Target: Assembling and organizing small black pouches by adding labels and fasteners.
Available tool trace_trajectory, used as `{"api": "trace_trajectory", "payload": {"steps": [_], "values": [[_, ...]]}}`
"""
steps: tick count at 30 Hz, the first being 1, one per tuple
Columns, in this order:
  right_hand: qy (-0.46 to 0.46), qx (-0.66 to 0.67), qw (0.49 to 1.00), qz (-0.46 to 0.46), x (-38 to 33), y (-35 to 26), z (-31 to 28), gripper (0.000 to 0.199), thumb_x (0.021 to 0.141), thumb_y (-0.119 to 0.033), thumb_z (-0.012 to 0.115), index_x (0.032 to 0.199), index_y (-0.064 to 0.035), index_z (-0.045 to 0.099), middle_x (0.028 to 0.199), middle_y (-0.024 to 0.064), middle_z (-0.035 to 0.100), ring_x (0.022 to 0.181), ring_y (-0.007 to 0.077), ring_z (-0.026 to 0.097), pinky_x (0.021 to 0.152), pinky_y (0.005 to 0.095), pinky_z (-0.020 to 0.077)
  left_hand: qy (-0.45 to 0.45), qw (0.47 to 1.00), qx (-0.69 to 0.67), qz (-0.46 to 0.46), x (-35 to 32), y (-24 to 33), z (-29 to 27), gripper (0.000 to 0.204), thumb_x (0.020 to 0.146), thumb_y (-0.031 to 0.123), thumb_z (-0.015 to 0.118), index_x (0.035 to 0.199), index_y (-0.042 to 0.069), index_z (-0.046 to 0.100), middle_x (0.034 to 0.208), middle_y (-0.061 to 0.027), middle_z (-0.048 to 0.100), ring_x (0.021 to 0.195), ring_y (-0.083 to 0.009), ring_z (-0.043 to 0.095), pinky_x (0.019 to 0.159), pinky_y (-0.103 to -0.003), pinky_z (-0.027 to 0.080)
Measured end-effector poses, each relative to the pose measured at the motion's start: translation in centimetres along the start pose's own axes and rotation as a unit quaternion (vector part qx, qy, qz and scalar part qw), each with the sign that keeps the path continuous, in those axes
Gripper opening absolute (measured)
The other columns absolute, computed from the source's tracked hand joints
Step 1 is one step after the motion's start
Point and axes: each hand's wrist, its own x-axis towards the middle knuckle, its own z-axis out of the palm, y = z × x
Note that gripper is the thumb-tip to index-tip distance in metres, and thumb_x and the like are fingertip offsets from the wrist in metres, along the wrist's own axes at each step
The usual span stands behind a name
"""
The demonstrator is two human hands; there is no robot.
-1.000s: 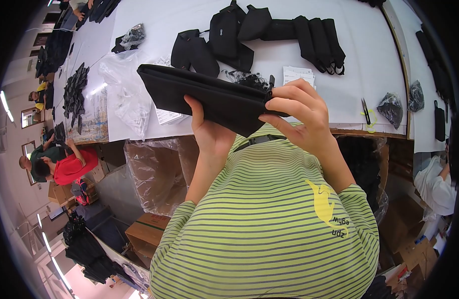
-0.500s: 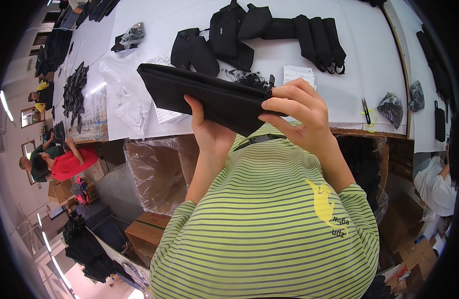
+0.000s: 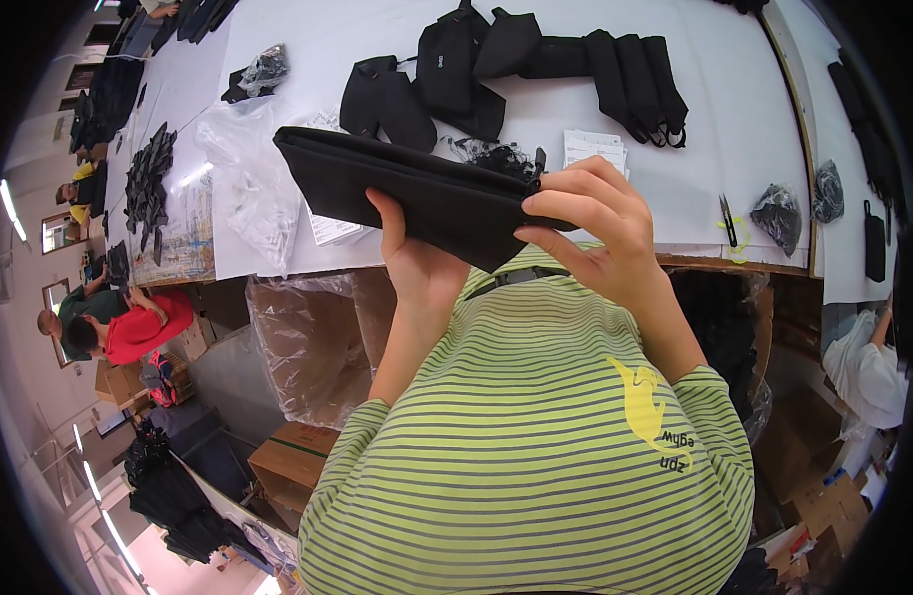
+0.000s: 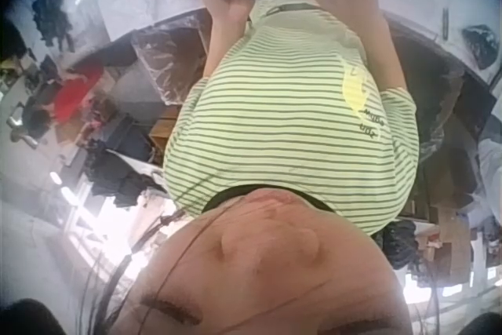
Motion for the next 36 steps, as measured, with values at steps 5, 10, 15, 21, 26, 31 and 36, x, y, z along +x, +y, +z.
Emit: {"api": "trace_trajectory", "payload": {"steps": [5,10,15,21,26,31,36], "values": [[-0.001,-0.001,1.0,0.001,-0.1,0.1,0.0,0.038,0.061,-0.009,0.082,0.092,-0.0071,0.059,0.084,0.0068,0.062,0.073,0.0249,0.056,0.062,0.0324,0.0465,-0.007,1.0,-0.003,-0.002,0.0,0.0,0.0,0.053,0.089,0.052,0.053,0.123,0.012,0.054,0.12,-0.0029,0.059,0.113,-0.0213,0.053,0.104,-0.04,0.037],[-0.001,-0.002,1.0,0.003,0.1,0.0,0.1,0.039,0.061,-0.009,0.083,0.091,-0.007,0.059,0.084,0.0067,0.062,0.073,0.025,0.056,0.062,0.0324,0.0466,-0.005,1.0,0.006,0.0,0.1,0.0,-0.1,0.053,0.089,0.052,0.053,0.124,0.012,0.054,0.12,-0.0031,0.058,0.113,-0.0216,0.053,0.104,-0.04,0.037],[-0.002,0.029,0.999,0.018,0.0,0.0,0.0,0.037,0.063,-0.005,0.082,0.091,-0.006,0.058,0.085,0.0081,0.062,0.074,0.0237,0.056,0.063,0.0316,0.0468,-0.032,0.999,-0.01,-0.006,0.1,0.1,-0.2,0.056,0.089,0.052,0.052,0.127,0.012,0.051,0.123,-0.0037,0.057,0.116,-0.0228,0.051,0.104,-0.041,0.037],[0.048,0.14,0.975,0.168,-1.3,0.3,-0.8,0.029,0.075,-0.002,0.073,0.098,-0.002,0.055,0.092,0.0065,0.062,0.084,0.0182,0.06,0.078,0.0284,0.0473,0.072,0.982,0.156,0.083,-0.1,2.2,-0.3,0.045,0.096,0.041,0.047,0.129,0.01,0.051,0.129,-0.0086,0.055,0.119,-0.0256,0.05,0.105,-0.044,0.035],[0.05,0.251,0.923,0.287,-2.0,1.3,-2.2,0.029,0.08,-0.002,0.068,0.104,-0.0015,0.052,0.098,0.0054,0.057,0.092,0.0136,0.057,0.085,0.0264,0.0429,0.081,0.805,0.508,0.297,0.8,4.1,0.7,0.032,0.086,0.001,0.061,0.117,0.004,0.053,0.116,-0.0134,0.059,0.093,-0.011,0.057,0.078,-0.023,0.046],[0.062,0.332,0.857,0.388,-2.8,2.2,-3.0,0.023,0.084,-0.004,0.064,0.104,-0.0019,0.052,0.098,0.0045,0.056,0.089,0.0106,0.054,0.081,0.0235,0.0423,0.047,0.759,0.632,0.152,0.5,4.4,0.7,0.013,0.089,0.005,0.06,0.102,0.002,0.061,0.087,-0.0069,0.067,0.077,-0.0087,0.058,0.07,-0.019,0.044],[0.12,0.385,0.781,0.477,-3.9,3.6,-2.7,0.02,0.086,-0.007,0.061,0.103,-0.0042,0.052,0.094,0.004,0.059,0.084,0.0084,0.056,0.075,0.0217,0.043,-0.04,0.752,0.64,0.153,0.2,4.7,1.3,0.028,0.083,0.013,0.069,0.108,0.001,0.062,0.111,-0.0121,0.063,0.107,-0.0196,0.057,0.093,-0.032,0.043]]}}
